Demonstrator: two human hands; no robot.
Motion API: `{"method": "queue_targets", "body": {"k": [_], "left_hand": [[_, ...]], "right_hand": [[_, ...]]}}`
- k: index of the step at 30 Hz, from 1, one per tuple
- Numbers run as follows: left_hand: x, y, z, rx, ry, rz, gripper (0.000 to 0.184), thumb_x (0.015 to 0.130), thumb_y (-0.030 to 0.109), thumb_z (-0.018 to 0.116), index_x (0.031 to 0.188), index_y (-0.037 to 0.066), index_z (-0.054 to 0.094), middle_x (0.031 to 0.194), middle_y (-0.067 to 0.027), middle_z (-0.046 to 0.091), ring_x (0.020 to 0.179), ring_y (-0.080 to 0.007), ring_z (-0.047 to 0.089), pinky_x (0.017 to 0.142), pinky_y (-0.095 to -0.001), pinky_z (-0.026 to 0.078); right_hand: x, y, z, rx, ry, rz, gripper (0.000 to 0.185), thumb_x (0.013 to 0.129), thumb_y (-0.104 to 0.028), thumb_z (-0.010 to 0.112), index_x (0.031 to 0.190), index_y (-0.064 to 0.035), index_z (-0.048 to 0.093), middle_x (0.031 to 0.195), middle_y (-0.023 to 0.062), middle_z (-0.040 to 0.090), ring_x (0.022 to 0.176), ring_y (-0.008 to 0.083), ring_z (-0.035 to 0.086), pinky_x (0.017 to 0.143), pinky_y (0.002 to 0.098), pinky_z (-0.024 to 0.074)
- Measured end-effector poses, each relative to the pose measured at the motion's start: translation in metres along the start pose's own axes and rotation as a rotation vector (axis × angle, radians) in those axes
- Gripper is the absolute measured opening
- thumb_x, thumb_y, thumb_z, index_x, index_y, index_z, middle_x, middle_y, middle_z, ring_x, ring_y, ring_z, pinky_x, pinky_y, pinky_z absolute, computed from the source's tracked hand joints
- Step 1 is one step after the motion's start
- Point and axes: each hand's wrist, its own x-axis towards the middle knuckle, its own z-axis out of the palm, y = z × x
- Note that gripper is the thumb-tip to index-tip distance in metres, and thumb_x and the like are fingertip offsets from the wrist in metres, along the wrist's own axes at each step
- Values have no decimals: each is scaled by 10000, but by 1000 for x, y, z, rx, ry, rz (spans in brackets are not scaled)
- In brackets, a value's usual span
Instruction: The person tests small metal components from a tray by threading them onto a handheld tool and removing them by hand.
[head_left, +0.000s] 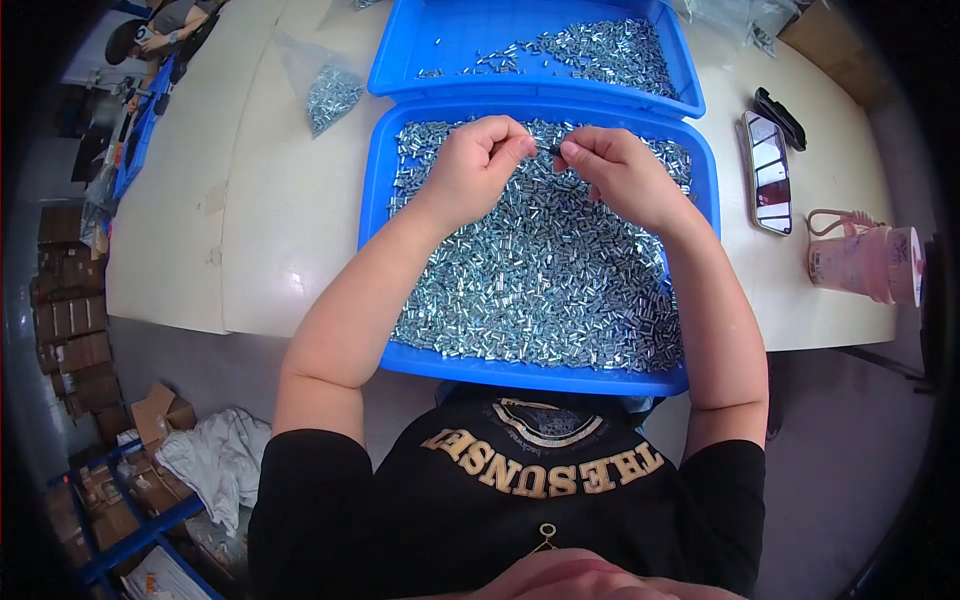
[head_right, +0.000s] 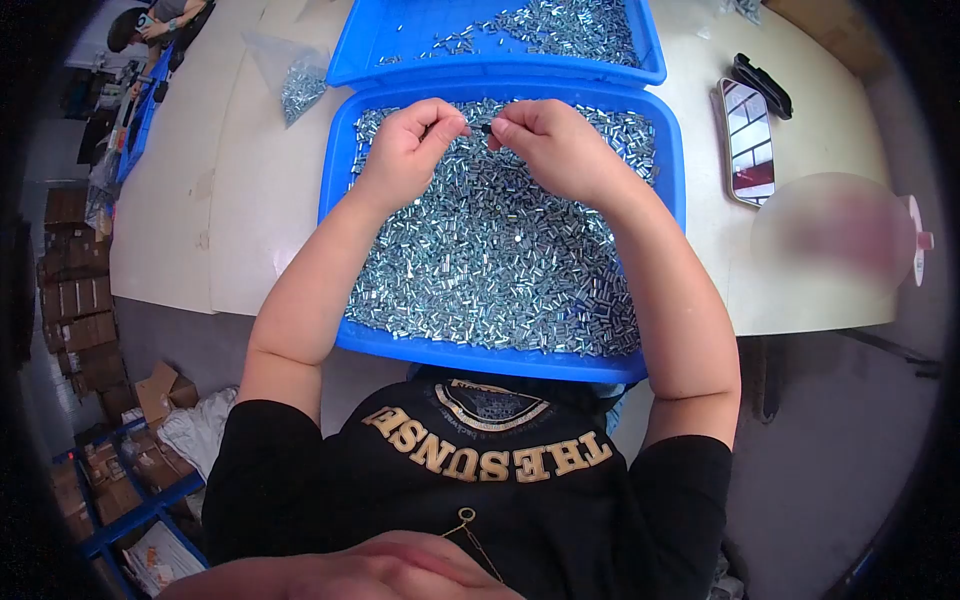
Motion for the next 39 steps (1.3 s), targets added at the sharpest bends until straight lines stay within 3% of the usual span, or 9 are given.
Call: {"method": "queue_targets", "body": {"k": [4,6,9,10,12,16,18,19,39], "left_hand": [[-1,6,3,28,9,-52,113,844,127,570,822,19,595,636,-2,545,559,-67,450,511,-247,369],[-1,8,2,61,7,-59,119,844,130,567,817,17,592,630,0,540,559,-68,452,511,-247,369],[-1,3,4,111,7,-27,147,851,147,554,807,10,583,629,2,539,563,-74,462,516,-249,376],[-1,1,4,130,9,13,169,859,162,544,801,6,576,633,3,543,566,-80,470,521,-251,383],[0,-1,4,-8,2,-83,189,867,174,532,781,11,574,619,11,523,546,-72,449,500,-243,365],[3,6,-7,-623,-61,-518,202,913,200,477,843,27,555,575,71,340,490,-17,300,400,-159,204],[5,10,-8,-676,-59,-528,213,916,209,477,865,15,550,579,66,342,485,-20,294,401,-161,210],[5,11,-8,-729,-57,-540,227,919,219,477,887,4,545,584,62,345,481,-22,289,402,-163,215],[5,9,-12,-784,-80,-521,227,911,219,499,888,-3,544,569,60,339,470,-24,286,403,-167,229]], "right_hand": [[-1,-1,3,-95,20,-87,213,895,-190,500,931,-10,605,736,12,577,618,52,458,560,230,411],[-2,-3,4,-276,95,-124,231,843,-210,539,903,-4,623,771,146,629,697,290,593,663,351,464],[0,3,7,-301,203,-259,172,795,-180,599,865,-31,647,795,130,630,711,338,583,672,367,467],[0,4,8,-300,202,-259,172,795,-180,599,865,-31,647,795,130,630,711,338,583,672,367,467],[-1,6,6,-575,402,-555,148,776,-127,643,866,-11,635,779,90,602,676,224,559,634,288,432],[-3,-3,4,-614,513,-480,100,745,-125,664,816,-56,654,752,64,617,671,228,588,640,316,463],[-4,-10,6,158,416,-316,120,789,-124,645,863,-30,626,746,16,605,676,110,561,624,246,444],[-1,-5,7,332,379,-329,141,821,-121,627,907,-12,602,754,-13,593,699,41,525,626,198,425],[-5,-11,6,98,411,-359,165,819,-159,630,875,-3,623,778,36,627,745,101,573,678,238,456]]}}
